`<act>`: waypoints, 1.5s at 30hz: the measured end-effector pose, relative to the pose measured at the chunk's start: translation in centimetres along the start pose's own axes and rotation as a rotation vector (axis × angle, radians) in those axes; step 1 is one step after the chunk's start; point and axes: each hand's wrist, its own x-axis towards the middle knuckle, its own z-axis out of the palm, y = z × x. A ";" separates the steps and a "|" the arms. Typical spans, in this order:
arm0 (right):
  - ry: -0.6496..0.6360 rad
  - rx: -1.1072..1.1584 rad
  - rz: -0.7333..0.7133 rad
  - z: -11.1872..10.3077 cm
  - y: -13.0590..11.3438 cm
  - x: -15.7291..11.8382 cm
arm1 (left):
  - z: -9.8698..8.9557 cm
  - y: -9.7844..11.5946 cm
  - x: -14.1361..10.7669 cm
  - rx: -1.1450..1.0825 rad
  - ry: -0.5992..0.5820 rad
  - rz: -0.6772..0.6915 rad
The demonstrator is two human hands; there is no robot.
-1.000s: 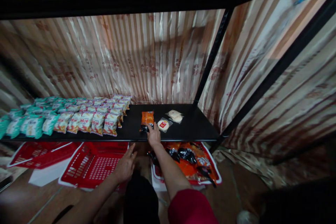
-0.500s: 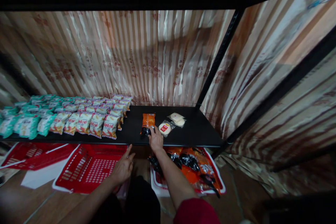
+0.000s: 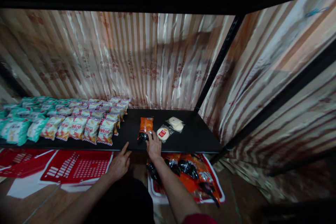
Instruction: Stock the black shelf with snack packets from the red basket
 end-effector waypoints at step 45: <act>0.205 1.175 0.538 -2.2 -5.2 -1.8 | -1.8 1.1 8.6 -1.670 0.121 -0.595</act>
